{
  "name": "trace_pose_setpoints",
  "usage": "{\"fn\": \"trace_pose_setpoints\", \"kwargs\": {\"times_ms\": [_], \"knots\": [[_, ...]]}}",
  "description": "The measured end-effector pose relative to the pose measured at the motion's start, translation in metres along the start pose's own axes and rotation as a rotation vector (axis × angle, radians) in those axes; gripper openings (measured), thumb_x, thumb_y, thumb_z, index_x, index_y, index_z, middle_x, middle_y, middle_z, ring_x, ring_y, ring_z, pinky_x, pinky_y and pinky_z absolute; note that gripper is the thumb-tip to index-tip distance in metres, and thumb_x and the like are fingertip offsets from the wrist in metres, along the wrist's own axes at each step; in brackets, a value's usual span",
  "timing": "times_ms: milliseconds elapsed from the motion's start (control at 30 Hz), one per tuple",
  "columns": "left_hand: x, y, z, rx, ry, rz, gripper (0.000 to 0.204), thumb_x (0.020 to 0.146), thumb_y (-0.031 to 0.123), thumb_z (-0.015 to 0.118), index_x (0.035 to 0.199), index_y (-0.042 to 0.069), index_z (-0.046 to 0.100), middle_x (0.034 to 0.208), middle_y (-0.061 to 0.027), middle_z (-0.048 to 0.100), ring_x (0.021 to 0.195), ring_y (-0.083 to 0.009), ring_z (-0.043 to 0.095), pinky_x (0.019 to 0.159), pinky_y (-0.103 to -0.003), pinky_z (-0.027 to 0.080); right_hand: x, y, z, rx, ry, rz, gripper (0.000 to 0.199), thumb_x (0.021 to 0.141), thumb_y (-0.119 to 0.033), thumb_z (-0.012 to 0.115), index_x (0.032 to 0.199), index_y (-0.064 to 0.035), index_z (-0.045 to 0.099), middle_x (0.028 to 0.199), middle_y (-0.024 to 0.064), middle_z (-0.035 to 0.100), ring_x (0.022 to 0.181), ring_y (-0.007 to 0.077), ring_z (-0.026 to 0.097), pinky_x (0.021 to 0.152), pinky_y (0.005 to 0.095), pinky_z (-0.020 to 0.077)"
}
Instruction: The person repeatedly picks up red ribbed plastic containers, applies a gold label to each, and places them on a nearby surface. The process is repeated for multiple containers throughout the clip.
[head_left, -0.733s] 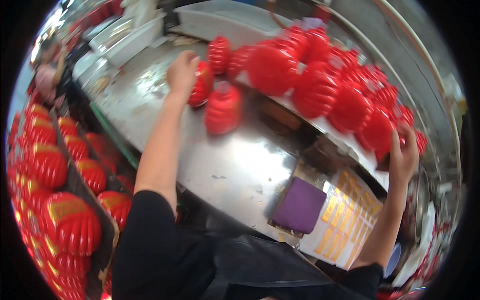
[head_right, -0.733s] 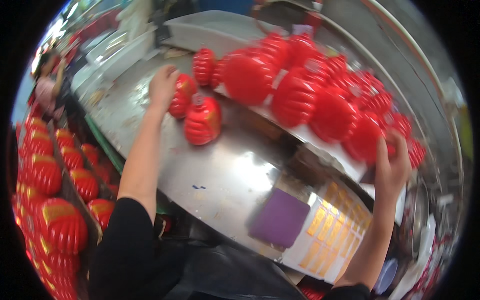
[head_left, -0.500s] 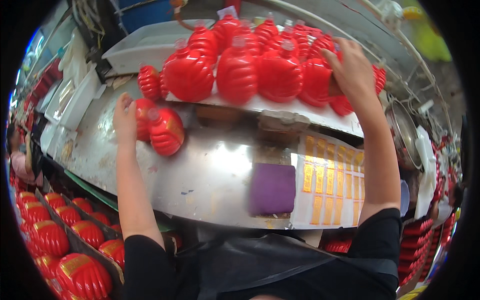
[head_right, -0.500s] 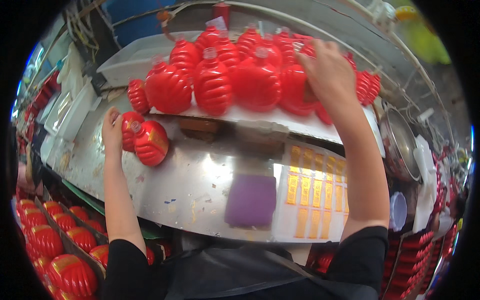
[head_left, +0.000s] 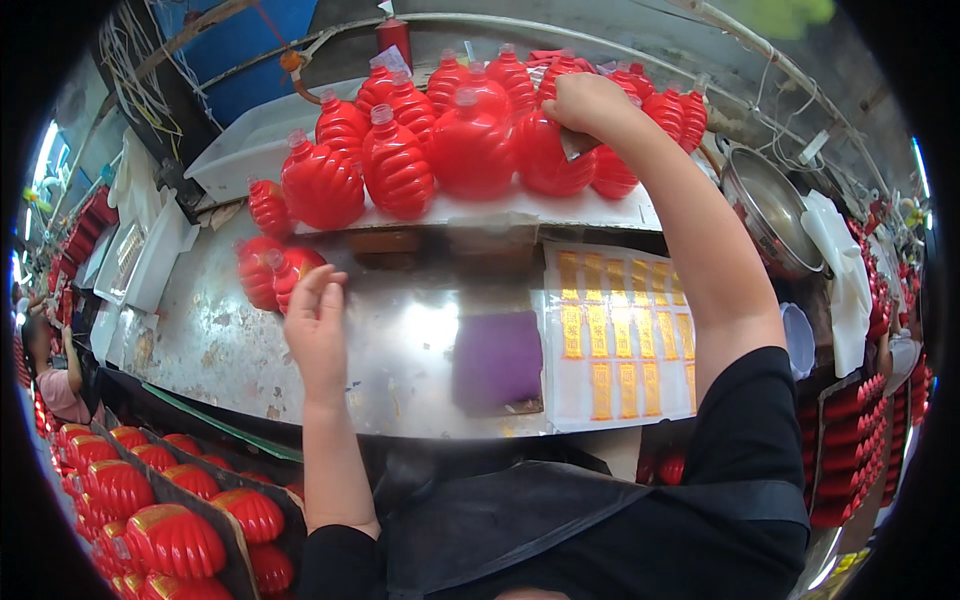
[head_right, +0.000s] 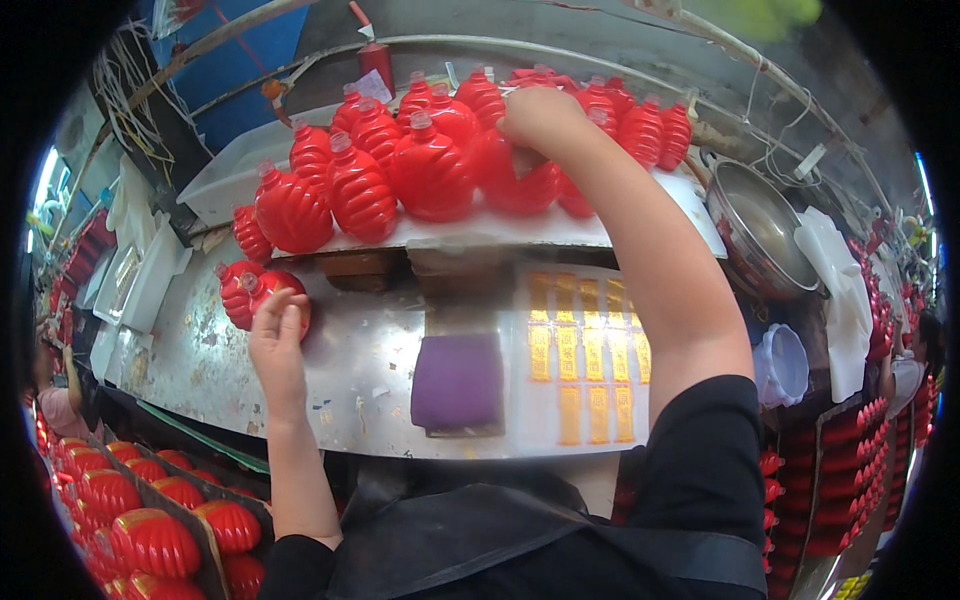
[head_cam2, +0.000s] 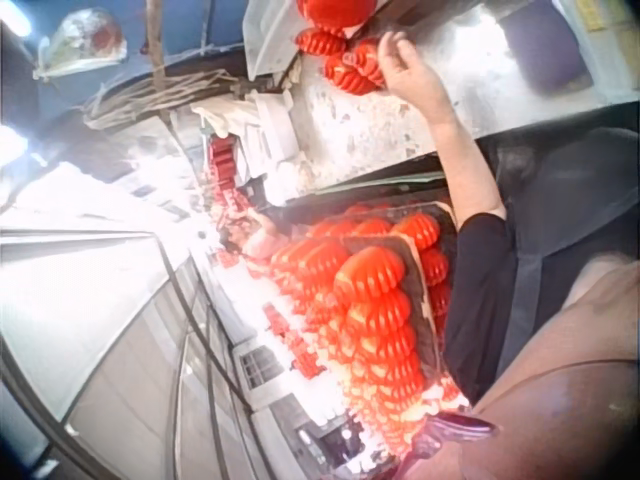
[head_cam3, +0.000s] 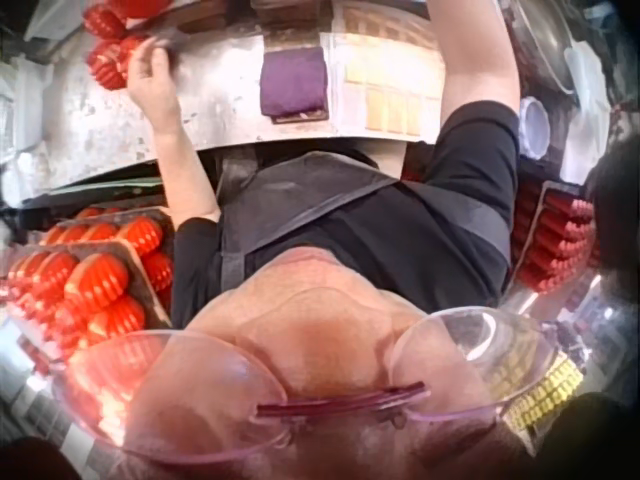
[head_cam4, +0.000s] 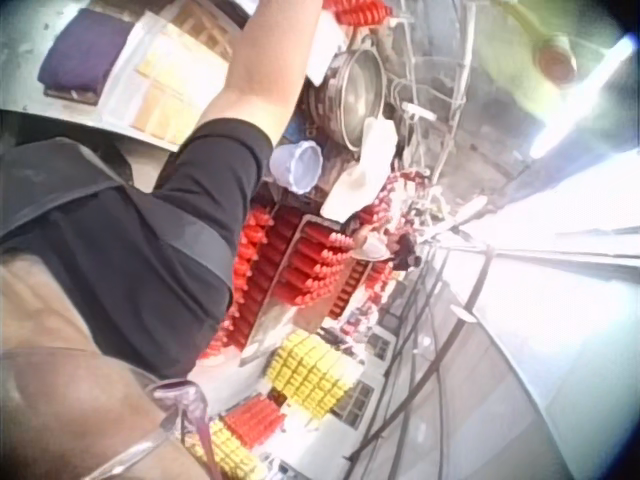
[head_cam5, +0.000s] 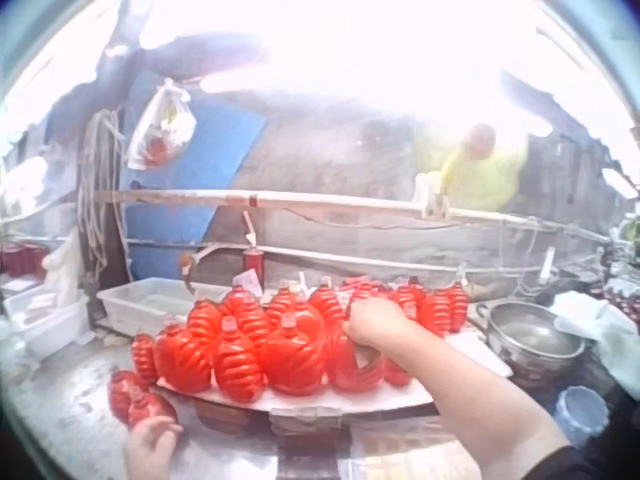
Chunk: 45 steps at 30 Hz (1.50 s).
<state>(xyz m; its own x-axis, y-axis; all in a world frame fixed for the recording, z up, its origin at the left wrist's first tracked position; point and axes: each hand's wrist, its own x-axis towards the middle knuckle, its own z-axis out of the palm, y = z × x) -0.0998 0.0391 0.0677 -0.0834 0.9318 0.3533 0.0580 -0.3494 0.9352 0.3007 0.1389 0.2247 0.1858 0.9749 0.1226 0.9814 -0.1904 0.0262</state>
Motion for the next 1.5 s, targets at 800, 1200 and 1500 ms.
{"fn": "trace_pose_setpoints", "kwargs": {"times_ms": [800, 1200, 1500], "knots": [[-0.036, -0.003, 0.052, 0.107, -0.299, -0.099, 0.017, 0.104, 0.005, 0.060, 0.117, -0.001, 0.069, 0.106, -0.0077, 0.072, 0.103, -0.0148, 0.067, 0.098, -0.029, 0.050, -0.250, 0.438, 0.010, 0.816, 0.706, 0.786, 0.036, 0.097, -0.039, 0.065, 0.084, -0.0066, 0.074, 0.069, 0.0089, 0.069, 0.057, 0.0202, 0.063, 0.055, 0.0376, 0.0478], [-0.033, -0.019, 0.064, 0.082, -0.362, -0.151, 0.017, 0.104, 0.005, 0.060, 0.118, 0.000, 0.068, 0.106, -0.0066, 0.072, 0.102, -0.0124, 0.066, 0.096, -0.027, 0.049, -0.176, 0.387, 0.019, -0.384, 0.096, 0.464, 0.027, 0.090, -0.017, 0.065, 0.110, -0.0007, 0.071, 0.115, 0.0212, 0.075, 0.109, 0.0390, 0.072, 0.096, 0.0488, 0.0569], [-0.034, -0.022, 0.048, 0.075, -0.369, -0.168, 0.017, 0.104, 0.005, 0.060, 0.118, 0.000, 0.068, 0.106, -0.0072, 0.073, 0.103, -0.0136, 0.066, 0.098, -0.029, 0.049, -0.190, 0.413, 0.047, -0.016, 0.365, 0.826, 0.036, 0.086, -0.031, 0.069, 0.098, 0.0025, 0.074, 0.102, 0.0268, 0.076, 0.096, 0.0394, 0.076, 0.082, 0.0467, 0.0584]]}}
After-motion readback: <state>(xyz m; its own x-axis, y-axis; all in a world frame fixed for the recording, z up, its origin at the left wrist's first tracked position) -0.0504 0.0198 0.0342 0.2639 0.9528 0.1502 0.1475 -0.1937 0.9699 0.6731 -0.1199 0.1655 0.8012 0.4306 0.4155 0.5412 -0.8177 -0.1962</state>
